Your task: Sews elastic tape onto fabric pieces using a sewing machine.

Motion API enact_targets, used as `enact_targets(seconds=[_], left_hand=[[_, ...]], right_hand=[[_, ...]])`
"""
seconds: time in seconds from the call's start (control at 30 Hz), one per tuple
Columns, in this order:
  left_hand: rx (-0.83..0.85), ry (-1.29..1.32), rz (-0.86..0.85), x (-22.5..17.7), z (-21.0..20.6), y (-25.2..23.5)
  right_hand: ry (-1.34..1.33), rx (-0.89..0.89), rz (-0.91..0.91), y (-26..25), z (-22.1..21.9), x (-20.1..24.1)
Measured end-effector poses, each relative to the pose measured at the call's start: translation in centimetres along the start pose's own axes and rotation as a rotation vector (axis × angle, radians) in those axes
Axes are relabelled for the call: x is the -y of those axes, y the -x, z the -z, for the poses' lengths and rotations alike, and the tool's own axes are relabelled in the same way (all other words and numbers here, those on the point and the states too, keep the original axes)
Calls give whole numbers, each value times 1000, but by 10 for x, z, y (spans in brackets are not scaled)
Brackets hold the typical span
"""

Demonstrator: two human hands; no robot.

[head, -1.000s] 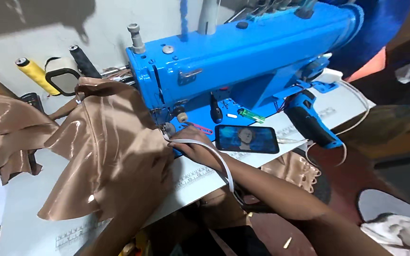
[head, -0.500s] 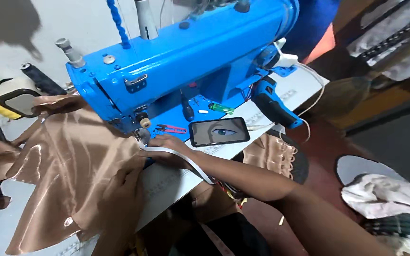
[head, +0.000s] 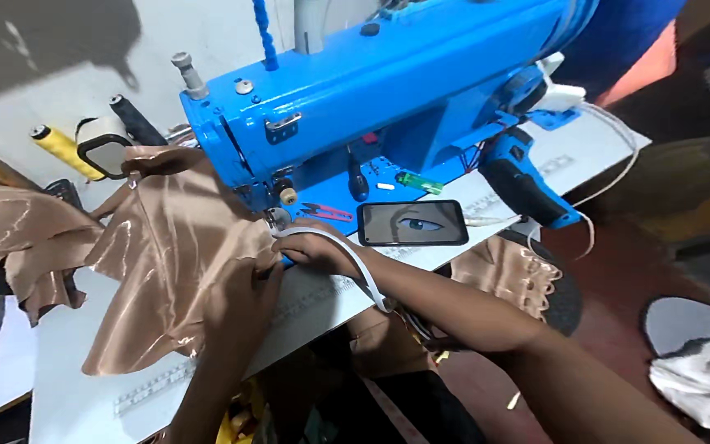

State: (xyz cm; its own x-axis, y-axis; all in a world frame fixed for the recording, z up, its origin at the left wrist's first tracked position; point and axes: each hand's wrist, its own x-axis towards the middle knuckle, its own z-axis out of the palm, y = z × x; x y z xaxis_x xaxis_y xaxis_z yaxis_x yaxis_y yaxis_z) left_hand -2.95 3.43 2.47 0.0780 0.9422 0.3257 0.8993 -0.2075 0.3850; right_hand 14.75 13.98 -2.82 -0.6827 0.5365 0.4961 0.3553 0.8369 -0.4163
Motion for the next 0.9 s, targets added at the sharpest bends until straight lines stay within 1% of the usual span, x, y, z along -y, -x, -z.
enact_targets(seconds=[0.1,0.23,0.33,0.43,0.6,0.7,0.8,0.9], left_hand=[[20,-23,20,0,-2,-6],[-13,-36,-25,2,-6,-11],[-24,-49,-19,-1,-6,-13],[-21,-58,-3,-3,-7,-15],[-69,-63,-21,-1,-11,-16],[-44,-58,12,-2,-10,-16],[-68,-43,19,-3,-11,-17],[-72,-25,30,-3,-10,-17]], right_hand=[[-31,-24,34,1,-3,-4],[-67,-24,-12,0,-1,0],[-87,9,-57,-1,7,9],[-101,25,-48,-3,9,10],[-120,-14,-19,-2,8,8],[-109,-35,-1,-2,5,5],[-100,-55,8,-2,3,2],[-105,-79,-11,-3,6,8]])
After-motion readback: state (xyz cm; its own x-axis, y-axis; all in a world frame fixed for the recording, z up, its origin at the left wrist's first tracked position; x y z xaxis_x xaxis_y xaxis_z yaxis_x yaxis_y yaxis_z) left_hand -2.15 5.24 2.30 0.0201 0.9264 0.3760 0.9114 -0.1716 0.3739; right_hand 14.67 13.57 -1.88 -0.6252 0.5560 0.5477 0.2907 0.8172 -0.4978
